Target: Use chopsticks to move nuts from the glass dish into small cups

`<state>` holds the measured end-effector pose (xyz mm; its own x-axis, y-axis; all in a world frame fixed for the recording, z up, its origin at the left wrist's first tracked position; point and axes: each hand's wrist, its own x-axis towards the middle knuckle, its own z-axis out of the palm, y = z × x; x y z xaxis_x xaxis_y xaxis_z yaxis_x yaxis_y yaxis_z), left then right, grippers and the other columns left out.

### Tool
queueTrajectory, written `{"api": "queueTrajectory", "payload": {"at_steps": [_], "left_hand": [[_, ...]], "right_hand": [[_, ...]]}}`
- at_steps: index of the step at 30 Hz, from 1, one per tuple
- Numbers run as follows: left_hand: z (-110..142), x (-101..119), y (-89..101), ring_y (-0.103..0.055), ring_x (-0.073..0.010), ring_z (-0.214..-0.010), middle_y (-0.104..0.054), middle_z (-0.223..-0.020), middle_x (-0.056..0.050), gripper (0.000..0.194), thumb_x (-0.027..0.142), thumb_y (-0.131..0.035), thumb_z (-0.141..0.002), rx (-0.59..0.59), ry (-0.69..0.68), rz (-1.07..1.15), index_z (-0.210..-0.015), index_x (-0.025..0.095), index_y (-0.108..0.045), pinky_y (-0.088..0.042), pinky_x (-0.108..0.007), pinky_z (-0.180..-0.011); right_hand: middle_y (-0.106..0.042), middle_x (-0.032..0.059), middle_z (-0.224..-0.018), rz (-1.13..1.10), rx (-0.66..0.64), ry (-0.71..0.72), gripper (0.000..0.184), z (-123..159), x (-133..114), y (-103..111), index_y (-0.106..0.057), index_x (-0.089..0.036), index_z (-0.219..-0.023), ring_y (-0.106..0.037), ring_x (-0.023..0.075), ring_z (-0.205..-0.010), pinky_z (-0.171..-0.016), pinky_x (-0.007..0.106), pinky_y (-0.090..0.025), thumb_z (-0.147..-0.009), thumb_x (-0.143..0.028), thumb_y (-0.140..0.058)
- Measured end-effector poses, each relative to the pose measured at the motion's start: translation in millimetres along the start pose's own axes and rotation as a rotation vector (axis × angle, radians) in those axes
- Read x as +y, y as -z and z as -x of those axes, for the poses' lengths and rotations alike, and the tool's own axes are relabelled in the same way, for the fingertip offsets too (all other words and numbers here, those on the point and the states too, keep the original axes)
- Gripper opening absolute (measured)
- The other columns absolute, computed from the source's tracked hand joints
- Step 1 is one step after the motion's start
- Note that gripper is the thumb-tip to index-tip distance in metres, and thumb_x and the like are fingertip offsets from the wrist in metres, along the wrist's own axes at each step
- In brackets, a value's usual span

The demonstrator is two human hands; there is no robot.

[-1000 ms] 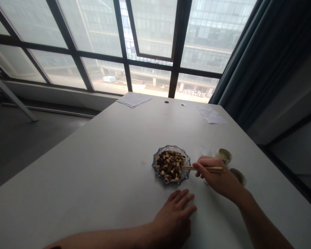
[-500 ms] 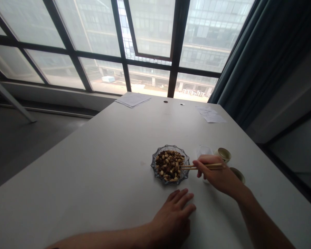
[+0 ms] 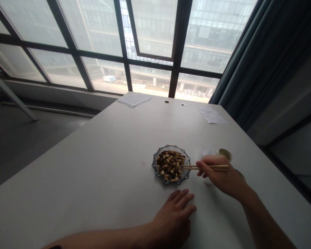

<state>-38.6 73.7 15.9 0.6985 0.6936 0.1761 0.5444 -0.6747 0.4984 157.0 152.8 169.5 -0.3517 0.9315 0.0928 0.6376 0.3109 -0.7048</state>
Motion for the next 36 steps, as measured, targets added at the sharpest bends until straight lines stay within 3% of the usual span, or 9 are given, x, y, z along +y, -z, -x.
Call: {"api": "queueTrajectory", "payload": {"at_steps": [4, 11, 25, 32, 36], "left_hand": [[0.2, 0.3, 0.9, -0.030, -0.0272, -0.152, -0.046, -0.159, -0.005, 0.043, 0.020, -0.062, -0.088, -0.007, 0.000, 0.004, -0.130, 0.025, -0.055, -0.022, -0.044, -0.125], [-0.3, 0.5, 1.9, -0.030, -0.0271, -0.152, -0.045, -0.159, -0.005, 0.042, 0.020, -0.061, -0.089, -0.008, -0.002, 0.010, -0.129, 0.025, -0.055, -0.023, -0.045, -0.125], [-0.4, 1.1, 0.9, -0.030, -0.0273, -0.152, -0.046, -0.159, -0.006, 0.044, 0.019, -0.063, -0.087, -0.004, 0.002, 0.012, -0.130, 0.025, -0.054, -0.022, -0.044, -0.125], [-0.1, 0.6, 1.7, -0.030, -0.0261, -0.152, -0.046, -0.159, -0.005, 0.042, 0.020, -0.062, -0.088, 0.001, 0.001, 0.015, -0.129, 0.025, -0.055, -0.021, -0.043, -0.126], [0.4, -0.7, 0.2, -0.031, -0.0266, -0.151, -0.046, -0.158, -0.005, 0.042, 0.021, -0.061, -0.089, 0.000, -0.002, 0.015, -0.130, 0.025, -0.055, -0.021, -0.044, -0.125]], "right_hand": [[-0.074, 0.0025, -0.067, 0.008, 0.012, -0.023, 0.033, 2.3, -2.4, 5.1, -0.075, -0.020, -0.074, -0.067, 0.0166, -0.061, -0.060, 0.027, -0.048, -0.098, -0.039, -0.063], [-0.072, 0.0031, -0.067, 0.042, -0.006, 0.017, 0.044, -1.5, 2.0, 0.0, -0.072, -0.020, -0.066, -0.065, 0.0157, -0.060, -0.059, 0.027, -0.047, -0.102, -0.041, -0.057], [-0.071, 0.0033, -0.072, 0.031, -0.060, 0.046, 0.046, -1.6, 4.5, -3.0, -0.071, -0.019, -0.070, -0.064, 0.0151, -0.062, -0.060, 0.027, -0.046, -0.104, -0.044, -0.053], [-0.059, -0.0007, -0.058, 0.093, 0.063, 0.093, 0.053, -4.5, 10.9, -12.1, -0.054, -0.021, -0.060, -0.057, 0.0150, -0.058, -0.063, 0.029, -0.043, -0.107, -0.044, -0.045], [-0.055, -0.0014, -0.054, 0.094, 0.131, 0.103, 0.050, -6.6, 13.6, -16.1, -0.058, -0.021, -0.064, -0.054, 0.0154, -0.053, -0.059, 0.029, -0.042, -0.107, -0.043, -0.043]]}}
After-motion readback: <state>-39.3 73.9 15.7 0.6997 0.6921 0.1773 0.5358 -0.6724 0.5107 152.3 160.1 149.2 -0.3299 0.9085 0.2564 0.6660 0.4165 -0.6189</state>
